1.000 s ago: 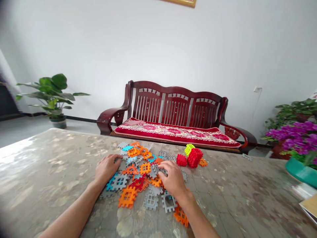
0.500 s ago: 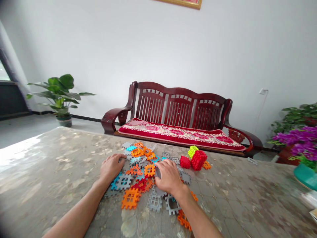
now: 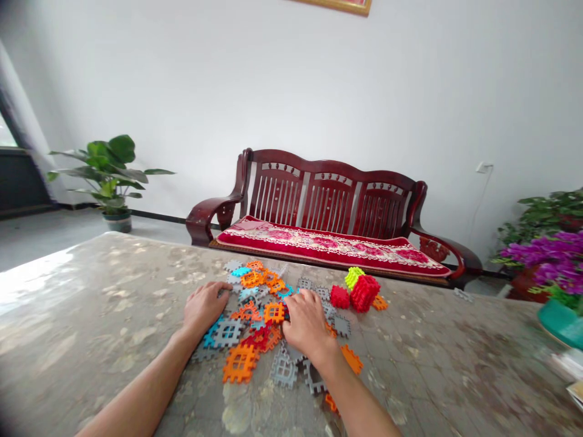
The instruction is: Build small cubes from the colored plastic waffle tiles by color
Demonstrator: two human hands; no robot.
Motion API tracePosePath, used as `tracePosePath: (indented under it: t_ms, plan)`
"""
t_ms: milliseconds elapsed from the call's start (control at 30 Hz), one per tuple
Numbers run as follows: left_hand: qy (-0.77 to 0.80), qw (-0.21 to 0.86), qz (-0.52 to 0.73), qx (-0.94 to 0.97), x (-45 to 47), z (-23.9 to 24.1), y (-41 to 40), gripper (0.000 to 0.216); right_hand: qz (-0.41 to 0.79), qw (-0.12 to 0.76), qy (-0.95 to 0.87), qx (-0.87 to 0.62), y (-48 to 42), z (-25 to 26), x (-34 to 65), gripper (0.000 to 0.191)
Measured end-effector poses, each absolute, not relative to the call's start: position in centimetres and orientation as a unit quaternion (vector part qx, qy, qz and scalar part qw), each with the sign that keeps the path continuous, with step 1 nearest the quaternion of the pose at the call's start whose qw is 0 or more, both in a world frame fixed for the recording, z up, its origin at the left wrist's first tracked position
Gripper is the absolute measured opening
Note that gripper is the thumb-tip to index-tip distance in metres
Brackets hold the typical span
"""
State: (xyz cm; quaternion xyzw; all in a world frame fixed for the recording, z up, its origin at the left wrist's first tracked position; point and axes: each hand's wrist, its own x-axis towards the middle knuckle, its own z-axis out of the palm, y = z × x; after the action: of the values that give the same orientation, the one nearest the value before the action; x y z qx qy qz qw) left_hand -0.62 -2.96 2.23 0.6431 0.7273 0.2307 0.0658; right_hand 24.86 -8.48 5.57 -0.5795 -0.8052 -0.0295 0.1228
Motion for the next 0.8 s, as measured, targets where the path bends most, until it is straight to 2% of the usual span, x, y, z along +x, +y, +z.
tracePosePath:
  t_ms: [167,333,467,567,667,733,800]
  plan:
    - [0.728,0.063,0.230,0.643,-0.5,2.3,-3.0,0.038,-0.027,0.122,-0.809,-0.574,-7.8,5.1,24.1,0.031]
    - [0.725,0.064,0.235,0.644,-0.6,2.2,-3.0,0.037,-0.027,0.169,-0.799,-0.576,-7.8,5.2,23.9,0.024]
    - [0.726,0.064,0.235,0.643,-0.7,2.1,-2.9,0.037,-0.029,0.239,-0.763,-0.600,-8.3,5.7,24.0,0.032]
    - [0.725,0.063,0.236,0.644,-0.7,2.1,-2.8,0.037,0.028,0.303,-0.726,-0.617,-8.6,5.9,24.2,0.030]
    - [0.725,0.063,0.235,0.645,-0.7,2.0,-2.8,0.037,0.137,0.371,-0.698,-0.596,-8.8,5.8,24.2,0.023]
    - [0.725,0.063,0.234,0.645,-0.7,2.0,-2.8,0.037,0.220,0.375,-0.700,-0.566,-8.9,5.7,24.0,0.022]
    - [0.726,0.065,0.234,0.644,-0.7,2.0,-2.8,0.037,0.268,0.336,-0.715,-0.551,-9.1,5.6,23.8,0.023]
